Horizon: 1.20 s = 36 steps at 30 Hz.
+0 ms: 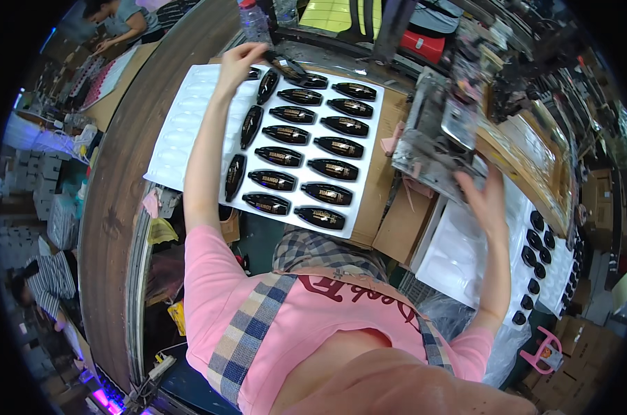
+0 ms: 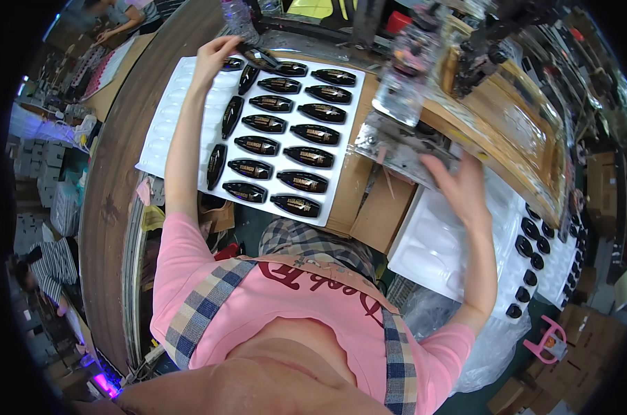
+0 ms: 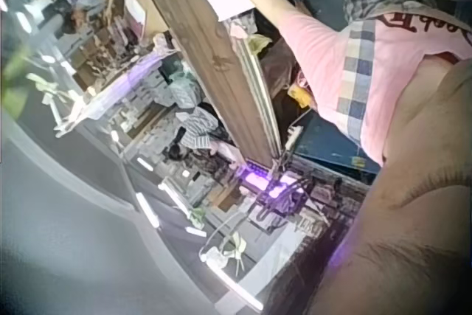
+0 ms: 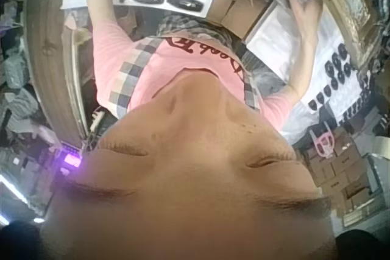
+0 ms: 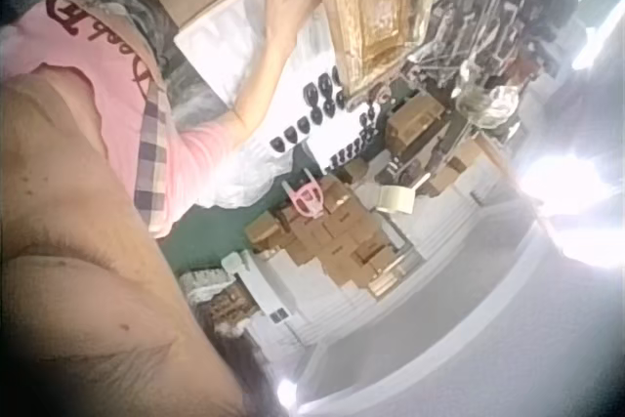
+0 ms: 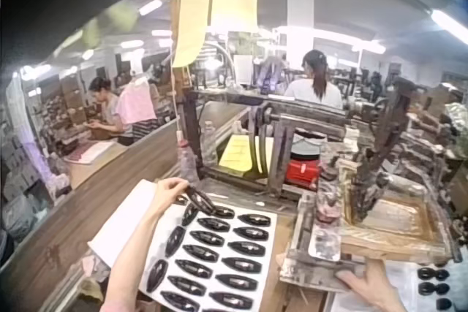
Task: Manually placing items on a tray and operating a small screen printing machine to apply text to black objects.
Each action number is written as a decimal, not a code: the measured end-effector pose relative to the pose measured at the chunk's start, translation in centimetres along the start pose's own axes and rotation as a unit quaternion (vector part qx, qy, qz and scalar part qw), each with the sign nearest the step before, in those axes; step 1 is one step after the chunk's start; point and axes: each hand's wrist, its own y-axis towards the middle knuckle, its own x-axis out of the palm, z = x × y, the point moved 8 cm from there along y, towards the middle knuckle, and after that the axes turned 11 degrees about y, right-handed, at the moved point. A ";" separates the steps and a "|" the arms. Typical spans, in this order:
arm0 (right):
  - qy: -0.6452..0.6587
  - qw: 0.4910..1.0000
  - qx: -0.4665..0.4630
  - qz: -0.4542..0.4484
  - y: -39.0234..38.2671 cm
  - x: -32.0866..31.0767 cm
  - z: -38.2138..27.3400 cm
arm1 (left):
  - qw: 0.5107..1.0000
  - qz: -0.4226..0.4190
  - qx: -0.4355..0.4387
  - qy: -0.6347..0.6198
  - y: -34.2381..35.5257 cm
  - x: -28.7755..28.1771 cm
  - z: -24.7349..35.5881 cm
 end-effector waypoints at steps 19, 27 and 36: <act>-0.276 0.874 0.388 0.097 -20.8 -20.2 19.7 | 0.919 0.189 -0.060 0.342 -1.6 -6.4 -8.7; 0.069 0.964 0.210 0.148 -10.7 -12.1 11.2 | 0.976 -0.094 0.175 0.086 -6.1 16.1 14.6; 0.099 0.992 0.077 0.008 1.6 0.1 3.1 | 0.953 -0.153 0.091 -0.243 -3.0 17.8 18.6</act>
